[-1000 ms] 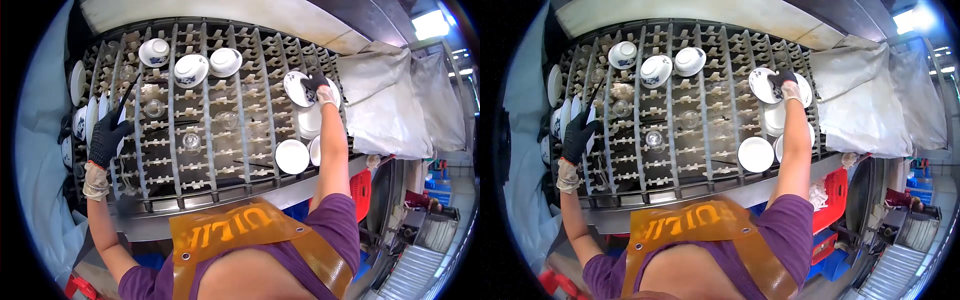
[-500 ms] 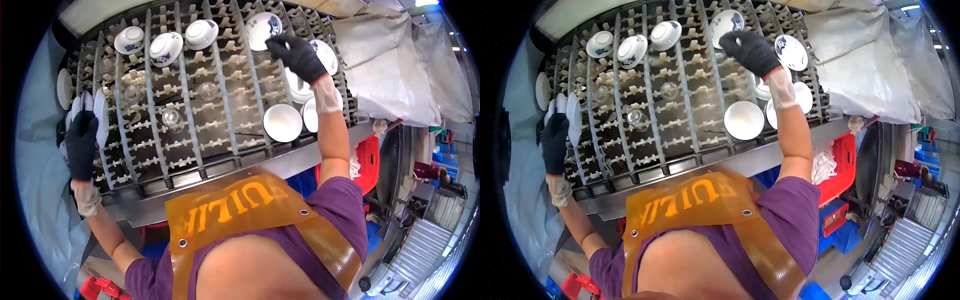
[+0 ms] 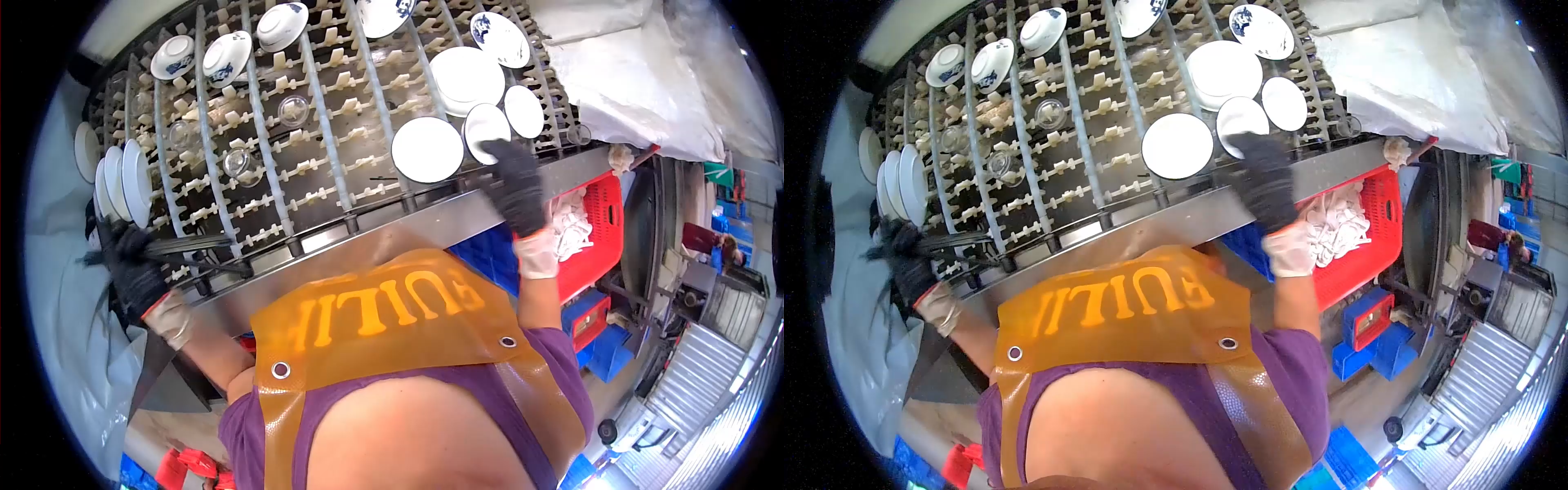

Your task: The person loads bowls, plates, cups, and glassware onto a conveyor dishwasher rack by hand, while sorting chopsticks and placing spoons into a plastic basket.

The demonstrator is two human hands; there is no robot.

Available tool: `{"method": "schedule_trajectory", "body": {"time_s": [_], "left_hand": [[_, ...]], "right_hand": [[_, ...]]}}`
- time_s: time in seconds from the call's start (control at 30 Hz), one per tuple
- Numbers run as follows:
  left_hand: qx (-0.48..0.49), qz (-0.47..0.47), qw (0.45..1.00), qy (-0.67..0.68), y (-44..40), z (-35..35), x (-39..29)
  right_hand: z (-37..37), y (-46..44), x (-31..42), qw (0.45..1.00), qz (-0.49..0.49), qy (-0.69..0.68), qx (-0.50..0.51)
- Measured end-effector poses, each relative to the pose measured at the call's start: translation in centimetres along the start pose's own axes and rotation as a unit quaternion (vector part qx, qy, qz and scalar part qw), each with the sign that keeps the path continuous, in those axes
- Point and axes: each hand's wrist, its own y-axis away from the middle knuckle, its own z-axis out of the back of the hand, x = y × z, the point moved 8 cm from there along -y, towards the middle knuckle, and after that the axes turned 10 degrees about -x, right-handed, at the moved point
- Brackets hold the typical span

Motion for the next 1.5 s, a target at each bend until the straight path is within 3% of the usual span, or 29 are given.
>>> {"method": "schedule_trajectory", "body": {"time_s": [0.03, 0.07, 0.1, 0.17, 0.2, 0.27, 0.3, 0.37, 0.4, 0.43, 0.5, 0.53, 0.57, 0.67, 0.77, 0.83, 0.87, 1.03, 1.07, 1.1, 1.17, 1.2, 1.3, 1.5], "left_hand": [[-0.008, 0.014, 0.999, -0.027, 0.7, -0.9, 2.6], [-0.015, 0.036, 0.999, 0.004, 0.5, 0.1, 4.8], [-0.071, -0.026, 0.996, -0.038, 1.4, 0.0, 6.2], [-0.023, 0.008, 0.996, -0.086, 4.0, -2.3, 9.7], [-0.012, 0.010, 0.994, -0.108, 5.2, -3.3, 11.4], [0.001, 0.041, 0.988, -0.148, 7.0, -4.7, 15.3], [0.005, 0.071, 0.984, -0.166, 7.7, -5.4, 17.5], [0.003, 0.109, 0.973, -0.202, 9.4, -7.0, 21.2], [0.017, 0.123, 0.970, -0.210, 10.4, -7.9, 22.4], [0.020, 0.123, 0.970, -0.209, 10.8, -8.1, 23.0], [0.068, 0.146, 0.959, -0.232, 11.4, -8.2, 25.1], [0.077, 0.156, 0.964, -0.202, 11.8, -8.0, 25.9], [0.076, 0.157, 0.965, -0.197, 11.7, -7.5, 26.7], [0.064, 0.180, 0.967, -0.169, 11.6, -6.2, 28.2], [0.110, 0.184, 0.965, -0.151, 11.7, -7.1, 28.6], [0.123, 0.189, 0.966, -0.127, 11.6, -7.2, 29.0], [0.134, 0.195, 0.966, -0.102, 11.6, -7.3, 29.2], [0.114, 0.192, 0.970, -0.094, 12.2, -8.2, 29.4], [0.099, 0.190, 0.972, -0.100, 12.2, -8.1, 29.4], [0.096, 0.182, 0.974, -0.098, 12.3, -7.8, 29.3], [0.109, 0.145, 0.977, -0.113, 12.0, -7.8, 29.4], [0.103, 0.154, 0.978, -0.095, 12.2, -7.9, 29.4], [0.068, 0.150, 0.982, -0.093, 12.4, -8.2, 29.5], [0.082, 0.142, 0.977, -0.139, 12.5, -9.2, 30.6]], "right_hand": [[-1.5, -1.0, 4.6, 0.991, 0.062, 0.104, 0.063], [-4.3, 0.3, 5.2, 0.983, 0.113, 0.135, 0.045], [-5.8, 0.5, 5.8, 0.983, 0.144, 0.113, 0.004], [-8.4, 0.4, 5.2, 0.981, 0.105, 0.053, 0.152], [-8.3, 0.1, 5.7, 0.981, 0.113, 0.050, 0.152], [-5.6, -1.3, 5.5, 0.976, -0.039, -0.210, 0.032], [-5.4, -2.0, 6.1, 0.976, -0.036, -0.211, 0.037], [-7.4, -2.5, 4.8, 0.912, -0.240, -0.314, 0.107], [-8.2, -2.8, 3.9, 0.885, -0.227, -0.406, 0.021], [-8.7, -2.0, 2.9, 0.886, -0.226, -0.405, 0.019], [-5.2, -1.8, 0.9, 0.971, -0.147, -0.140, -0.126], [-3.8, -1.5, 1.0, 0.989, -0.073, -0.020, -0.126], [-3.9, -0.3, -0.3, 0.985, -0.074, 0.082, -0.129], [-4.5, 1.1, -3.7, 0.985, -0.120, 0.075, -0.098], [-4.6, 0.5, -4.1, 0.994, -0.045, 0.037, -0.088], [-4.4, -0.6, -7.0, 0.942, -0.219, -0.224, -0.120], [-3.9, -2.0, -5.9, 0.891, -0.298, -0.336, -0.062], [-6.3, -9.5, -4.6, 0.851, -0.228, -0.463, -0.095], [-10.3, -10.0, -7.0, 0.793, -0.297, -0.526, -0.086], [-10.9, -11.1, -8.3, 0.918, -0.200, -0.325, -0.108], [-11.6, -10.3, -7.7, 0.942, -0.180, -0.228, -0.168], [-12.5, -9.9, -7.2, 0.955, -0.210, -0.185, -0.095], [-14.7, -8.6, -4.0, 0.936, -0.186, -0.296, 0.039], [-15.9, -8.6, -1.8, 0.868, -0.253, -0.383, 0.189]]}}
